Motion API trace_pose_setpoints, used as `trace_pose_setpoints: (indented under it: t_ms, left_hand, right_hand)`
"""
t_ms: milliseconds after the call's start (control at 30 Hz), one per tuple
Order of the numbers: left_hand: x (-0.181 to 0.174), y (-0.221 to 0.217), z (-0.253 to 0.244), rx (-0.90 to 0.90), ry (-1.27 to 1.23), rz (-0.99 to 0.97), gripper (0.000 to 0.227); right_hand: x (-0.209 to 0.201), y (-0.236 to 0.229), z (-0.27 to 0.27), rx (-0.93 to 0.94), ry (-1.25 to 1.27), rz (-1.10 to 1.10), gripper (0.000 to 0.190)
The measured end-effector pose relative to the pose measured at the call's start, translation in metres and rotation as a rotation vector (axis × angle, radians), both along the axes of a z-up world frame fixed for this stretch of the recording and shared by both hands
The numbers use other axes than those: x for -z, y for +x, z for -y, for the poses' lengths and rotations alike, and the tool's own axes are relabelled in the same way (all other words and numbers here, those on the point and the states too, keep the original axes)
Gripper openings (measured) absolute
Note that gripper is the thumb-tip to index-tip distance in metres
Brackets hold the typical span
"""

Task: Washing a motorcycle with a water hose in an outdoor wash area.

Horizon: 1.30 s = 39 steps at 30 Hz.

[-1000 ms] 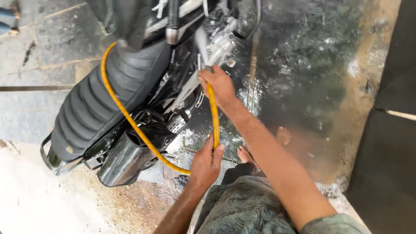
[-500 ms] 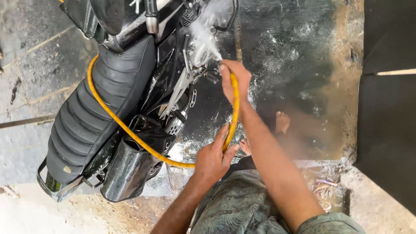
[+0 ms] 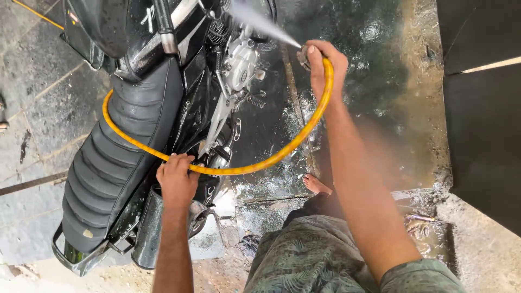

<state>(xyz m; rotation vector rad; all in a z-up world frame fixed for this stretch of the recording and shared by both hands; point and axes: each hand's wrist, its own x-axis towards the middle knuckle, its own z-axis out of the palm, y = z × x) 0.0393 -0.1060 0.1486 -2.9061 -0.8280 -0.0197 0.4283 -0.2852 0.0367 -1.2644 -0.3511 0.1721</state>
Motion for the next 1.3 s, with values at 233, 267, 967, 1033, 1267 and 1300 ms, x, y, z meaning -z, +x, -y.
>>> trace_pose_setpoints:
  t_ms: [233, 267, 967, 1033, 1267, 1300]
  left_hand:
    - [0.029, 0.052, 0.051, -0.008, -0.178, 0.089, 0.021]
    - [0.033, 0.059, 0.061, 0.002, -0.228, 0.075, 0.028]
    - [0.043, 0.099, 0.096, -0.052, -0.365, -0.005, 0.021]
    - [0.047, 0.099, 0.094, -0.042, -0.366, -0.009, 0.021]
    - [0.045, 0.095, 0.096, -0.081, -0.36, -0.066, 0.022]
    - [0.045, 0.094, 0.098, -0.084, -0.358, -0.066, 0.022]
  right_hand:
    - [-0.022, 0.072, -0.008, -0.117, 0.039, 0.165, 0.015]
    - [-0.025, 0.084, -0.009, -0.167, 0.05, 0.201, 0.014]
    - [0.001, 0.111, -0.066, -0.163, -0.053, 0.441, 0.006]
    - [0.017, 0.108, -0.061, -0.207, -0.101, 0.4, 0.006]
    - [0.032, 0.109, -0.058, -0.257, -0.166, 0.252, 0.007]
    - [0.031, 0.108, -0.06, -0.26, -0.165, 0.253, 0.007]
